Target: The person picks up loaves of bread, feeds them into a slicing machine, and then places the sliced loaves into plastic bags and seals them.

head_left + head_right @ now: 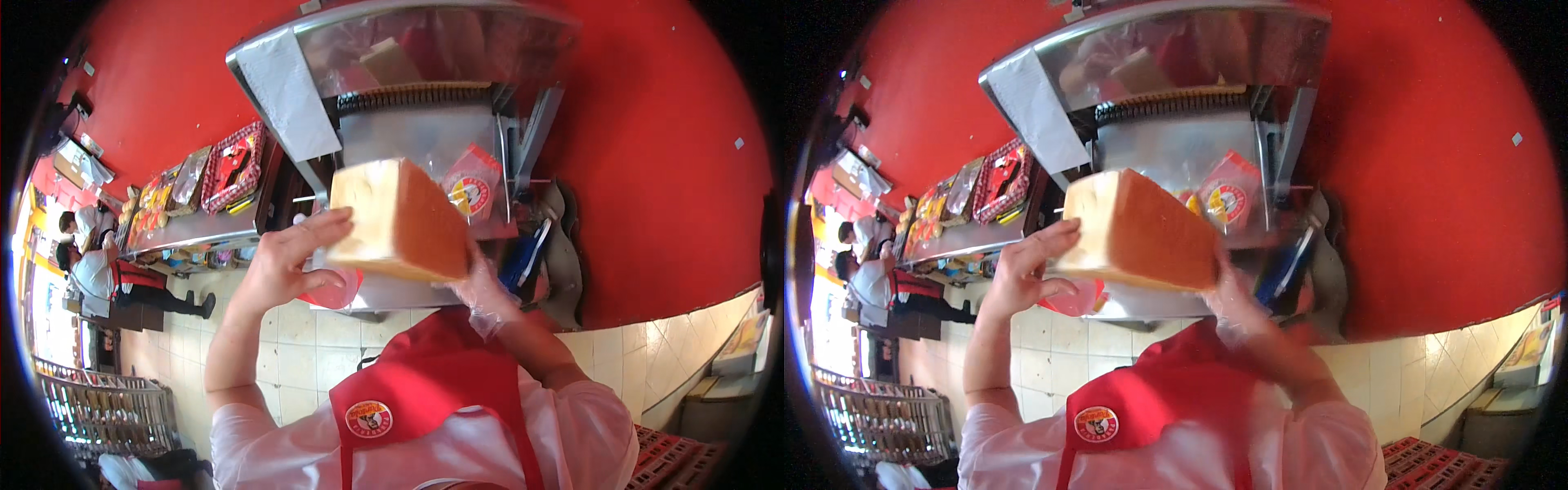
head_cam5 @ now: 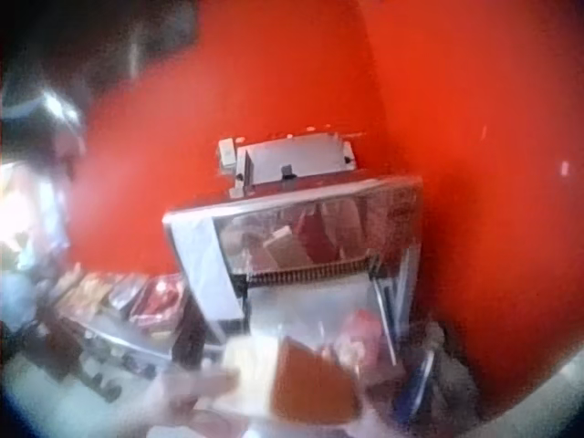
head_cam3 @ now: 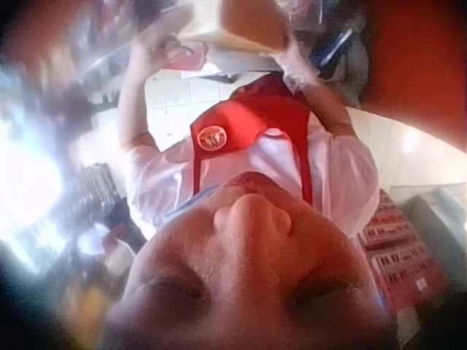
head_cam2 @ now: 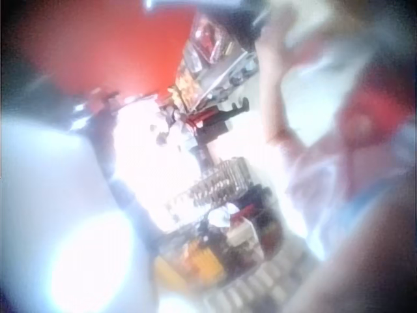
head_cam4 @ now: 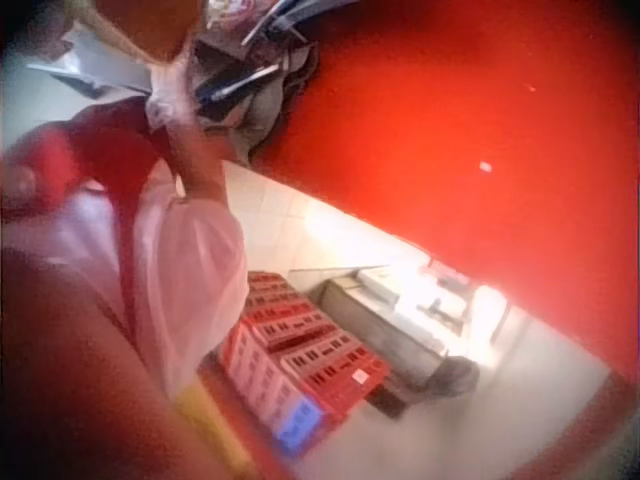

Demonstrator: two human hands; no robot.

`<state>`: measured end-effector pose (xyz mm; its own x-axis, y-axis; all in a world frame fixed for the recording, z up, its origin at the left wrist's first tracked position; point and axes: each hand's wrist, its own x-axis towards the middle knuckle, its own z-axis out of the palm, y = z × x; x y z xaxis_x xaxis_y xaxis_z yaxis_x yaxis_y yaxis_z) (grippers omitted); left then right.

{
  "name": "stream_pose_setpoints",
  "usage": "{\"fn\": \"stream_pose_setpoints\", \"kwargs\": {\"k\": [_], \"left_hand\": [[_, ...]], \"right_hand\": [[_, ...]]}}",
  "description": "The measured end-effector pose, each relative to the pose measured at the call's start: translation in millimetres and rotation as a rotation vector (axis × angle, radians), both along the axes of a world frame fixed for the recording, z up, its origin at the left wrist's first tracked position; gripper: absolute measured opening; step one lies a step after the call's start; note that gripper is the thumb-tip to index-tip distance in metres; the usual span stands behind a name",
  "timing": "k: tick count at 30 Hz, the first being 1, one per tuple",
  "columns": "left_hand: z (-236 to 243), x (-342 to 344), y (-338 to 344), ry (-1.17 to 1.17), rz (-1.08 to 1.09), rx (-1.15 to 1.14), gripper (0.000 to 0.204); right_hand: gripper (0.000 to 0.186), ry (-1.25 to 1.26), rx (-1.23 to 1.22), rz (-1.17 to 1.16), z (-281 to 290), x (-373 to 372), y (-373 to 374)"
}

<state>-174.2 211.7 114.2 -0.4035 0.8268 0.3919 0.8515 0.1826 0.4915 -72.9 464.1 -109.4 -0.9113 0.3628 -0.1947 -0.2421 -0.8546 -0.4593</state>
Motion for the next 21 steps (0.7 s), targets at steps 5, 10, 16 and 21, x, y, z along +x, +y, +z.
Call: {"fn": "stream_pose_setpoints", "kwargs": {"k": [5, 10, 16, 21], "left_hand": [[-35, 21, -14, 0.403, -0.152, -0.169, 0.038], [-99, 23, -1, 0.520, -0.074, -0.179, 0.034], [-116, 14, 32, 0.529, 0.051, -0.163, 0.036], [-94, 36, 9, 0.513, 0.126, -0.151, 0.034]], "right_hand": [[0.044, -0.134, -0.207, 0.612, -30, 6, -31], [0.036, -0.382, 0.141, 0.343, -111, -25, -14], [0.020, -0.422, 1.119, -0.333, -99, -29, 22], [0.034, 0.256, 1.566, -0.432, 109, 22, -17]]}}
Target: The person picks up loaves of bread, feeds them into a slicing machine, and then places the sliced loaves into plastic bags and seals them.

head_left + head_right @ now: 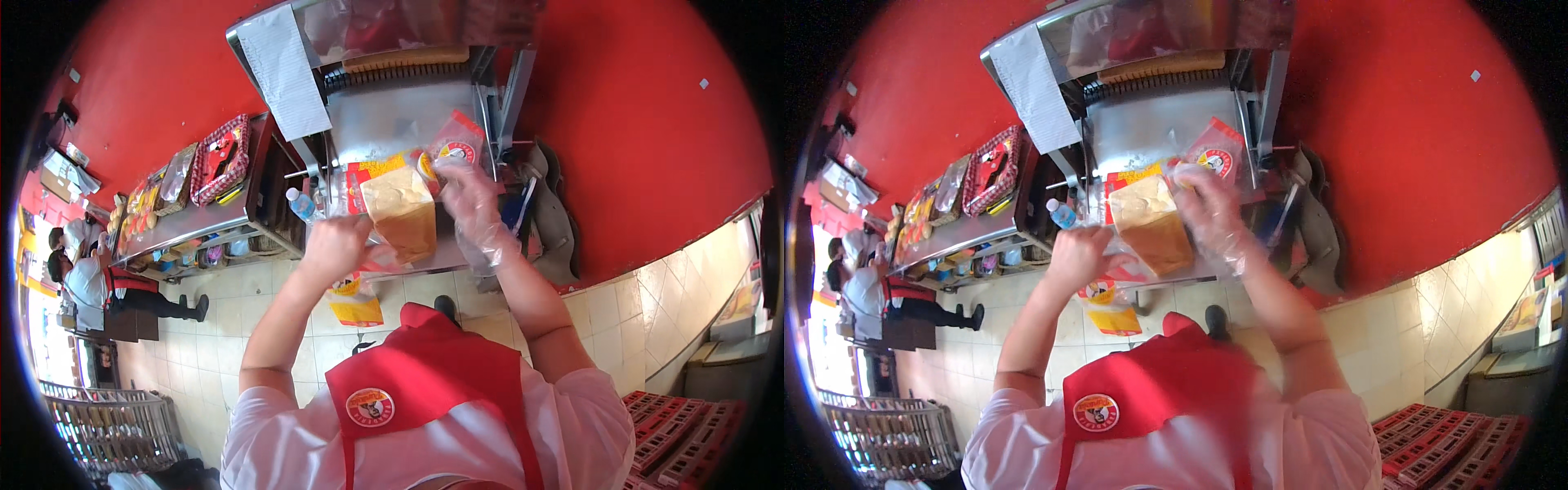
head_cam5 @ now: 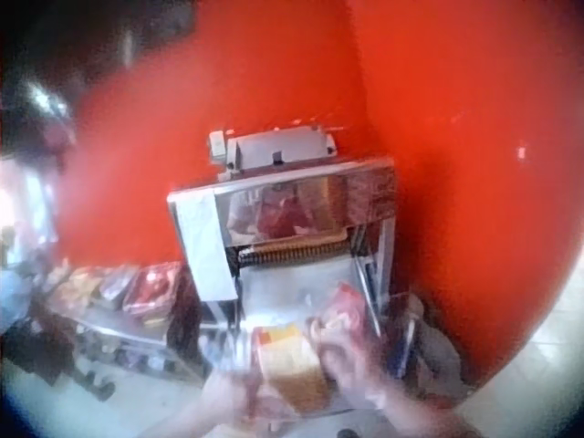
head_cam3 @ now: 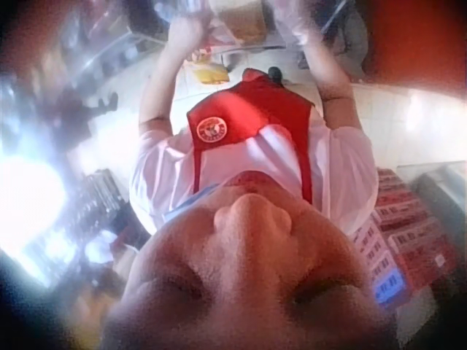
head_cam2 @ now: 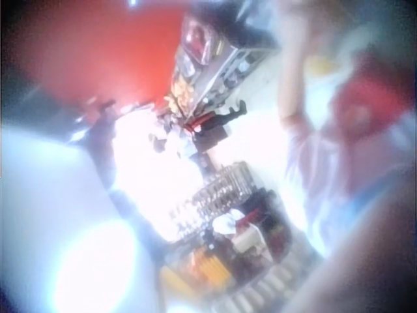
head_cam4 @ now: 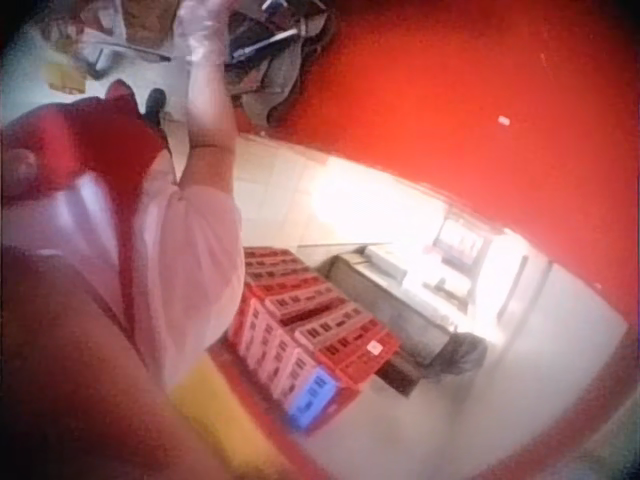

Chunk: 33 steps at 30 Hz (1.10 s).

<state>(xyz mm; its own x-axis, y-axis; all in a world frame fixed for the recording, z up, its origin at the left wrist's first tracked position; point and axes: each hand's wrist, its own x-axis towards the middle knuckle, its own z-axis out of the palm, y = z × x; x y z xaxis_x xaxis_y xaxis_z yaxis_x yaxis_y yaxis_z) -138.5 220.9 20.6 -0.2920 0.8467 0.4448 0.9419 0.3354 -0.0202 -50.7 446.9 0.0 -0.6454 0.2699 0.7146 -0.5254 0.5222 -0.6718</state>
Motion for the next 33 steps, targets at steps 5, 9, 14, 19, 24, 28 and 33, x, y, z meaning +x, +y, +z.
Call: {"fn": "stream_pose_setpoints", "kwargs": {"k": [5, 9, 14, 19, 24, 28, 33], "left_hand": [[14, 39, -16, -0.228, -0.277, 0.371, 0.025], [-10, 27, -39, -0.688, -0.092, 0.459, 0.022], [-51, -6, -19, -1.558, -0.298, 0.457, 0.011], [-54, -43, 24, -1.842, -0.202, 0.893, 0.008], [-66, -66, 39, -1.824, -0.070, 1.005, 0.009], [-67, -68, 41, -1.871, 0.038, 1.042, 0.008], [-85, -82, 45, -1.873, 0.158, 1.052, 0.003]], "right_hand": [[0.031, -0.371, 0.531, 0.620, 15, 23, -42], [0.027, -0.496, 0.253, 0.978, 26, 28, -14], [0.019, -0.771, -0.482, 1.126, -23, -2, 73], [0.020, -0.567, -0.873, 0.822, -43, -63, 67], [0.036, -0.785, -1.137, 0.533, -56, -86, 44], [0.044, -0.911, -1.283, 0.447, -28, -73, 18], [0.037, -0.823, -1.350, 0.449, -50, -88, 19]]}}
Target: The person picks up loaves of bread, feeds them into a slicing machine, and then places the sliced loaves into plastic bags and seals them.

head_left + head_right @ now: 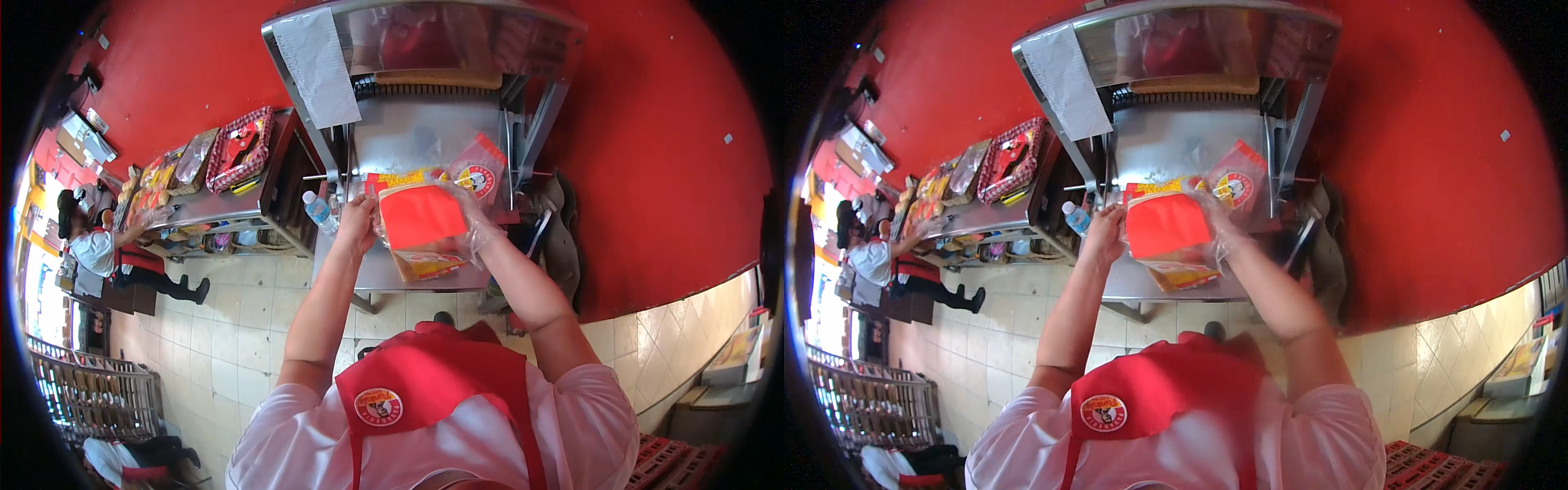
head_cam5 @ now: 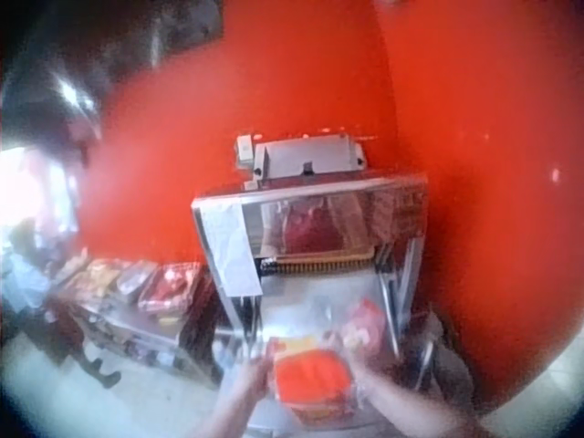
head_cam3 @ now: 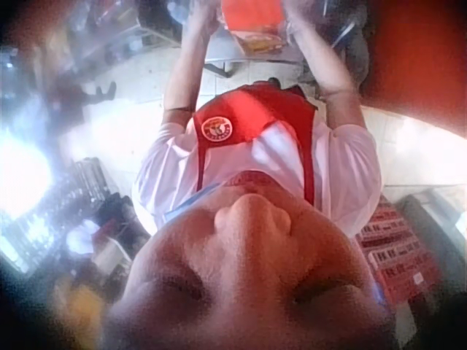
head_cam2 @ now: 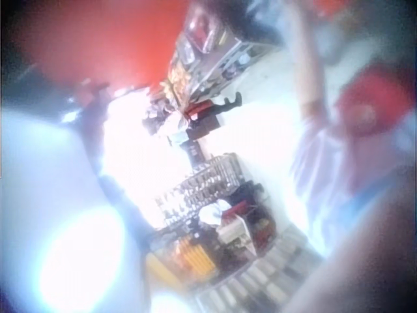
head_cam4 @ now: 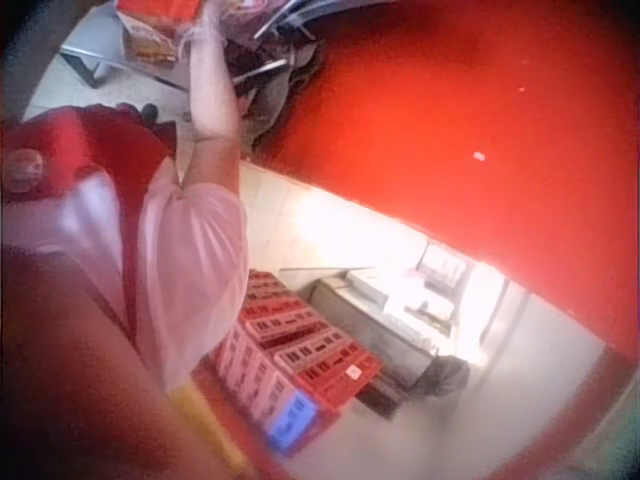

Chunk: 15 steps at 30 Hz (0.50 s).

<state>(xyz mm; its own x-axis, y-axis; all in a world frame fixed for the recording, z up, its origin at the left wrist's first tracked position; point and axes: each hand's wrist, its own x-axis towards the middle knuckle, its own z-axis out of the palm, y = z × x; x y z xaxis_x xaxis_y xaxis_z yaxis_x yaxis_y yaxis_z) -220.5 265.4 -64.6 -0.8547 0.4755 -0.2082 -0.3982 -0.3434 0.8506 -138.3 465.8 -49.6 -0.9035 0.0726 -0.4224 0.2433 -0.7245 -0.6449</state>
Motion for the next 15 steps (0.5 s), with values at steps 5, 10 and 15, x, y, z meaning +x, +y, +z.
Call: {"fn": "stream_pose_setpoints", "kwargs": {"k": [5, 10, 15], "left_hand": [[3, 1, 1, 0.044, 0.127, -0.083, 0.014], [-24, -3, 0, -0.101, 0.071, 0.081, 0.017], [-31, 24, 6, -0.296, 0.058, 0.140, 0.023]], "right_hand": [[0.042, 0.169, 0.485, 0.031, -44, -3, 15], [0.037, -0.100, -0.158, -0.013, 14, 14, -12], [0.028, 0.069, -0.015, -0.106, -62, 1, -7]]}}
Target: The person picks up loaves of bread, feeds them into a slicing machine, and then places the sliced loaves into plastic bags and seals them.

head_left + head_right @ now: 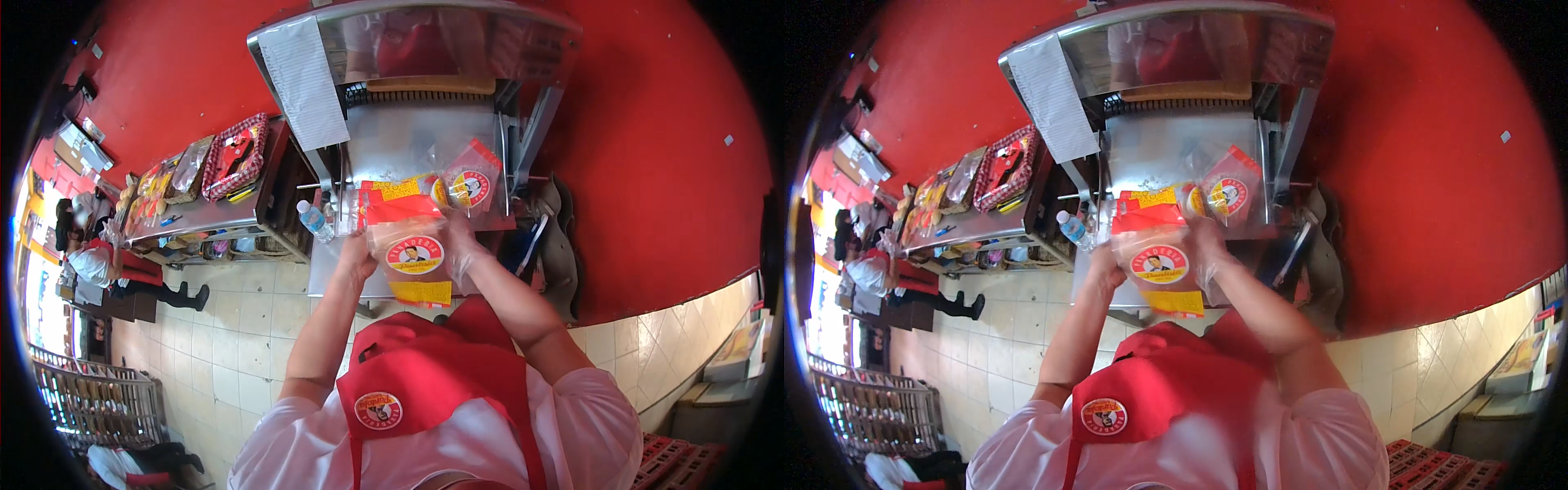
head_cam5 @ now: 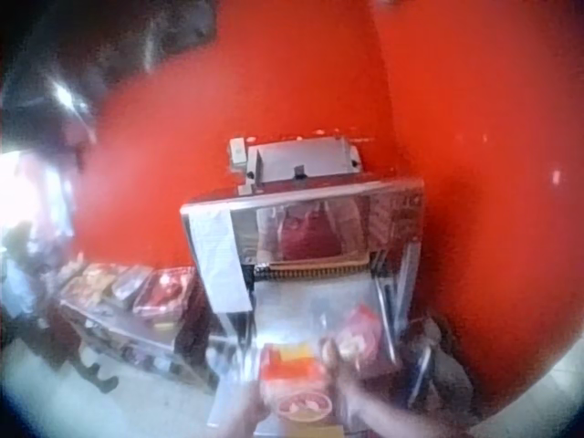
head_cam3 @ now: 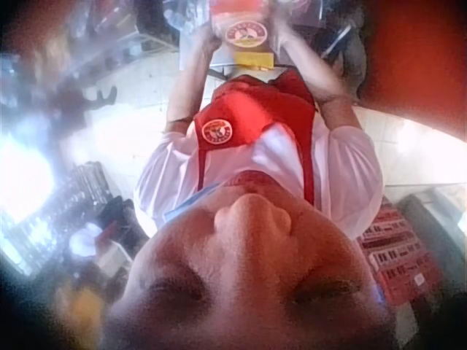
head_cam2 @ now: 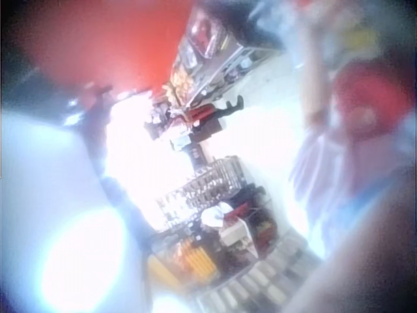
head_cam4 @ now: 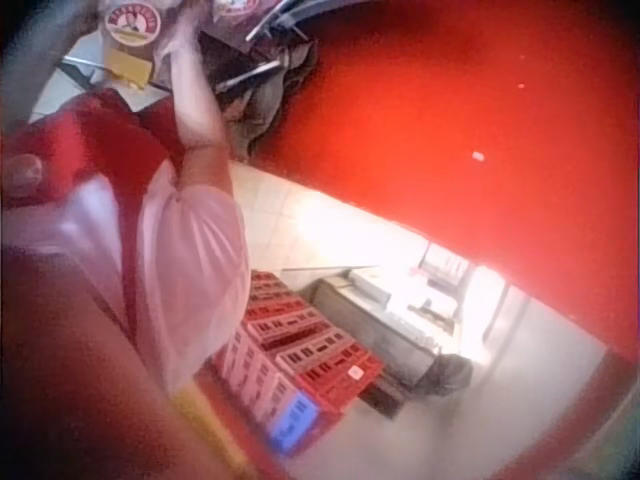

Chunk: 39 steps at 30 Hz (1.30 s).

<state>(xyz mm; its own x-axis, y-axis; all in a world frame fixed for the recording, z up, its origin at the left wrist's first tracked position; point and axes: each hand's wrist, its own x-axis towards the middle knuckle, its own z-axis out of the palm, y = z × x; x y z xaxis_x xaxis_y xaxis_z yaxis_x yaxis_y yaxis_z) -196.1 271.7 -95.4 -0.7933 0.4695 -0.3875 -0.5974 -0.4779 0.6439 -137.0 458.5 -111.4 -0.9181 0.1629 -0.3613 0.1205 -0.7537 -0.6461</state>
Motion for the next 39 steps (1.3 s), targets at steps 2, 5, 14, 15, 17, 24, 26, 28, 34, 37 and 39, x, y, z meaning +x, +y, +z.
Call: {"fn": "stream_pose_setpoints", "kwargs": {"k": [2, 5, 14, 15, 17, 24, 26, 28, 34, 37, 39], "left_hand": [[-19, 8, 4, 0.058, 0.060, -0.047, 0.022], [-72, 4, 1, 0.108, 0.169, -0.144, 0.023], [-169, -3, 11, 0.204, 0.141, 0.134, 0.032], [-169, -2, 14, 0.373, 0.136, -0.129, 0.032], [-171, 8, 19, 0.343, 0.140, -0.095, 0.030], [-199, 12, -8, 0.153, -0.028, -0.186, 0.021], [-220, 7, -44, 0.044, -0.309, -0.312, 0.020], [-233, 14, -80, -0.096, -0.533, -0.341, 0.019], [-179, 101, -76, -0.293, -0.319, 0.031, 0.018], [-192, 117, -88, -0.221, -0.146, 0.250, 0.023], [-162, 119, -81, -0.182, 0.107, 0.286, 0.043]], "right_hand": [[0.023, 0.158, -0.123, -0.130, -58, -14, 12], [0.025, 0.218, 0.427, -0.298, -106, -7, 6], [0.033, -0.050, 1.137, -0.188, -138, 16, -2], [0.033, -0.059, 1.135, -0.190, -145, 20, 1], [0.035, 0.164, 1.252, -0.277, -160, 29, 5], [0.021, -0.442, 1.879, 0.324, -70, 32, 1], [0.021, 0.157, 1.410, -0.372, -24, 30, 0], [0.028, 0.204, 1.318, -0.338, 44, 31, 8], [0.028, 0.305, 0.565, 0.273, 69, 21, 3], [0.036, 0.136, 0.612, 0.464, 108, 55, -34], [0.042, 0.374, 0.891, 0.435, 82, 77, -22]]}}
